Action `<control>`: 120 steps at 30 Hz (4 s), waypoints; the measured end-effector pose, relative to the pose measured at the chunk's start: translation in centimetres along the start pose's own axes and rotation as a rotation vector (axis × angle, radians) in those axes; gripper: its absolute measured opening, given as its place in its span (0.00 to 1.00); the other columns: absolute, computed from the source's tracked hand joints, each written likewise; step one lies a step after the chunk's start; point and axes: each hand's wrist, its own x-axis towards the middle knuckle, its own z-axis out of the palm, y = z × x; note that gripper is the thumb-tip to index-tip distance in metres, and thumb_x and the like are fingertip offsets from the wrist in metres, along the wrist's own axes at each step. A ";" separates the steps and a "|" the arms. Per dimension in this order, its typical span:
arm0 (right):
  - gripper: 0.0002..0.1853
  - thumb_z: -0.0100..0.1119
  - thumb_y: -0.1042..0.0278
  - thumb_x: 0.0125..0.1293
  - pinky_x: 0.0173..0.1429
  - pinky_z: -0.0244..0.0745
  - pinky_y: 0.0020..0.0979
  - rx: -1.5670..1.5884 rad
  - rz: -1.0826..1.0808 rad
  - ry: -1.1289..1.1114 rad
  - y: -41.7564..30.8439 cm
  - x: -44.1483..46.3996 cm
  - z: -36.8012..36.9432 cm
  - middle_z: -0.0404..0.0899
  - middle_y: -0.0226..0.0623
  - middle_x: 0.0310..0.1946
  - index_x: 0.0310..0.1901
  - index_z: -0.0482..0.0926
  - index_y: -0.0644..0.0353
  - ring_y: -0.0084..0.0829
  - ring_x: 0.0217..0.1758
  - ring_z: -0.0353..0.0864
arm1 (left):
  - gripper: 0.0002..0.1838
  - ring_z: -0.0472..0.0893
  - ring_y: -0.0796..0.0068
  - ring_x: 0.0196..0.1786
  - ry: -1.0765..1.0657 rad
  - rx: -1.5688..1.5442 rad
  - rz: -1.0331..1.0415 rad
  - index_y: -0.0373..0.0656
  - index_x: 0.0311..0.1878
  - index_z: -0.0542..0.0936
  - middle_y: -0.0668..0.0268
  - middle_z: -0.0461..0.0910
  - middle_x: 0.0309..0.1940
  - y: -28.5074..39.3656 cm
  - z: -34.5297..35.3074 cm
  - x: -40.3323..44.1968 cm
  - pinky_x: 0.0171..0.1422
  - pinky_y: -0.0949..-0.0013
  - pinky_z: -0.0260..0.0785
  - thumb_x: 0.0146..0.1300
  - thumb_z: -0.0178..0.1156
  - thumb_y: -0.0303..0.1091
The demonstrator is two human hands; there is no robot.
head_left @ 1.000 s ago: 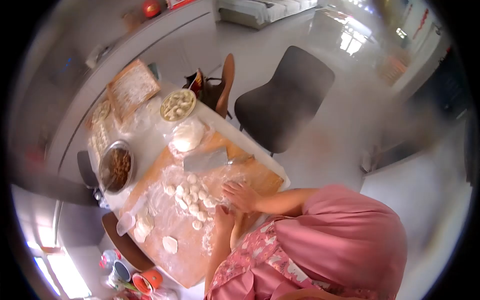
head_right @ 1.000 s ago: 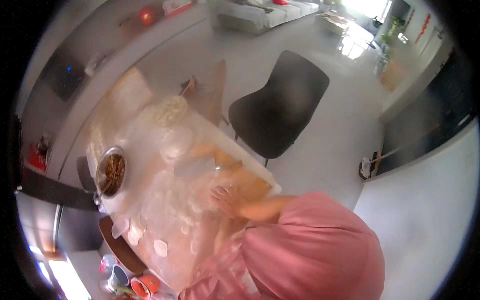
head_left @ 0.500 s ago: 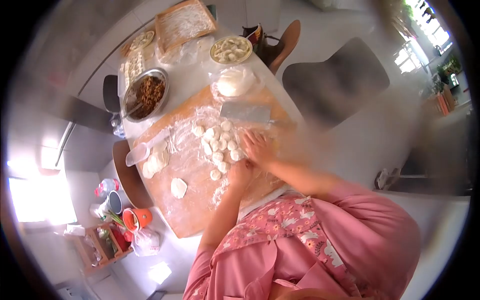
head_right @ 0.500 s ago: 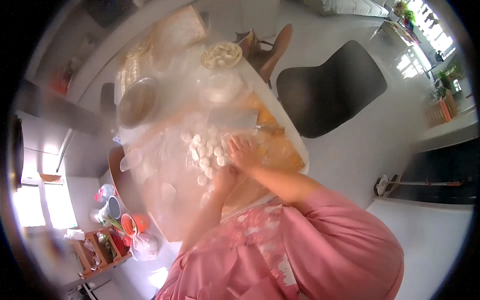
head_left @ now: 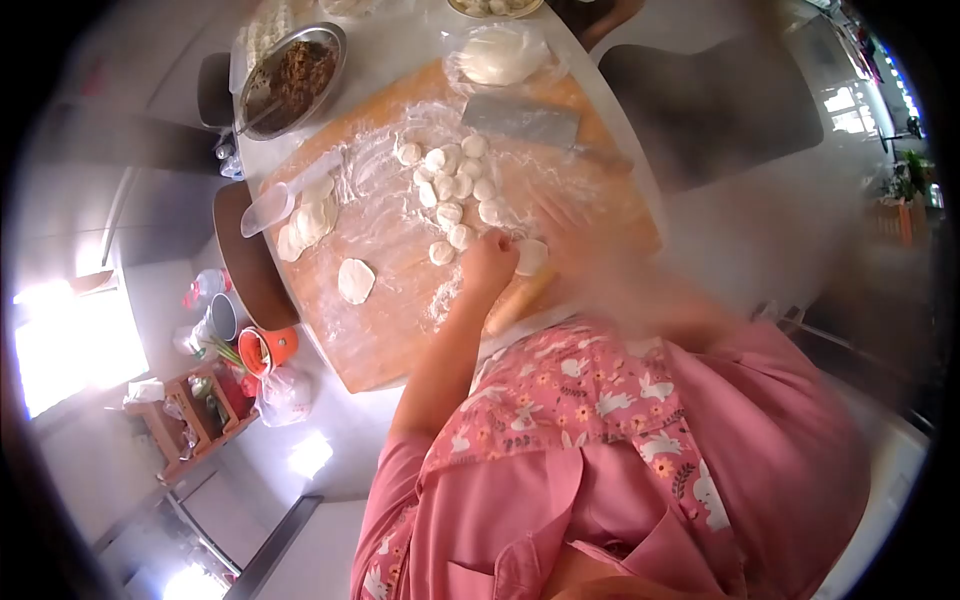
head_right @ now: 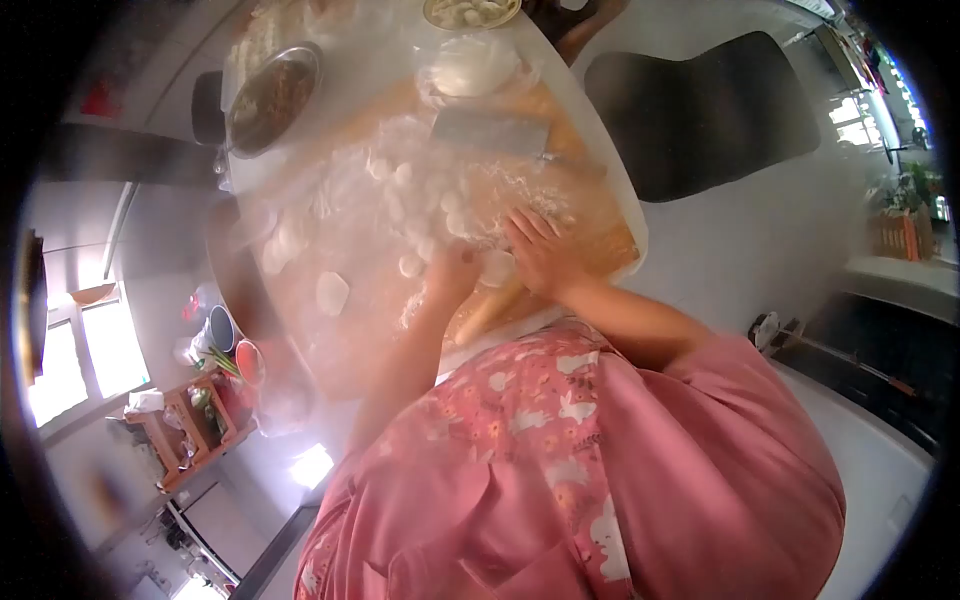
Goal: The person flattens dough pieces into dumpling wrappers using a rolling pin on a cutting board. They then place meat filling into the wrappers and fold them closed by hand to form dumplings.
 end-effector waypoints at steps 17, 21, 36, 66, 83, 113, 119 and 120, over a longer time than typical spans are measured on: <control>0.26 0.48 0.63 0.63 0.68 0.56 0.49 0.046 0.061 0.085 -1.3 5.3 2.1 0.64 0.45 0.65 0.63 0.65 0.62 0.43 0.69 0.60 | 0.16 0.80 0.47 0.44 0.014 0.140 0.091 0.41 0.44 0.79 0.47 0.81 0.39 -3.0 3.0 1.4 0.48 0.53 0.71 0.59 0.55 0.42; 0.28 0.49 0.63 0.62 0.69 0.55 0.48 0.061 -0.073 0.057 -0.5 2.5 3.0 0.62 0.46 0.66 0.65 0.63 0.62 0.44 0.69 0.60 | 0.16 0.80 0.48 0.44 -0.022 0.051 0.008 0.39 0.43 0.79 0.45 0.81 0.39 -0.6 0.2 0.9 0.49 0.53 0.71 0.58 0.55 0.40; 0.28 0.49 0.64 0.63 0.71 0.53 0.48 0.048 -0.141 0.040 -0.6 -2.1 2.4 0.59 0.46 0.68 0.64 0.63 0.64 0.44 0.72 0.56 | 0.12 0.80 0.47 0.42 0.027 -0.269 -0.128 0.40 0.37 0.79 0.47 0.81 0.35 -3.2 0.7 0.2 0.44 0.53 0.71 0.58 0.55 0.38; 0.27 0.52 0.63 0.58 0.64 0.62 0.44 0.269 0.065 0.198 0.6 -0.9 2.3 0.69 0.41 0.61 0.61 0.69 0.56 0.42 0.62 0.69 | 0.33 0.51 0.43 0.73 0.328 0.350 0.412 0.35 0.68 0.61 0.40 0.50 0.70 -6.2 4.6 -5.3 0.76 0.48 0.42 0.64 0.52 0.45; 0.32 0.57 0.70 0.57 0.68 0.58 0.44 0.122 -0.043 0.211 1.4 -0.4 2.7 0.64 0.43 0.64 0.64 0.62 0.62 0.47 0.66 0.64 | 0.12 0.79 0.46 0.43 -0.046 -0.085 0.131 0.40 0.38 0.82 0.48 0.81 0.37 -0.2 2.5 0.4 0.47 0.50 0.70 0.57 0.55 0.37; 0.30 0.52 0.65 0.59 0.66 0.58 0.51 0.166 0.067 0.185 -1.0 1.6 3.1 0.63 0.45 0.66 0.65 0.63 0.59 0.45 0.70 0.59 | 0.09 0.79 0.45 0.39 0.029 0.023 0.107 0.40 0.35 0.76 0.48 0.80 0.32 -1.7 1.9 1.0 0.43 0.51 0.70 0.53 0.57 0.35; 0.29 0.49 0.65 0.62 0.65 0.59 0.50 0.099 0.023 0.135 -1.5 3.5 3.4 0.65 0.45 0.65 0.65 0.62 0.61 0.45 0.68 0.61 | 0.11 0.80 0.46 0.40 0.043 -0.136 0.074 0.41 0.38 0.79 0.47 0.80 0.32 -2.4 2.0 -0.8 0.43 0.52 0.70 0.56 0.54 0.35; 0.29 0.48 0.65 0.63 0.65 0.59 0.50 0.141 0.074 0.208 -1.7 5.2 3.9 0.64 0.45 0.65 0.66 0.62 0.62 0.45 0.69 0.61 | 0.11 0.80 0.45 0.40 0.086 0.015 0.145 0.41 0.39 0.79 0.47 0.81 0.33 -3.9 3.3 1.2 0.43 0.52 0.70 0.57 0.54 0.35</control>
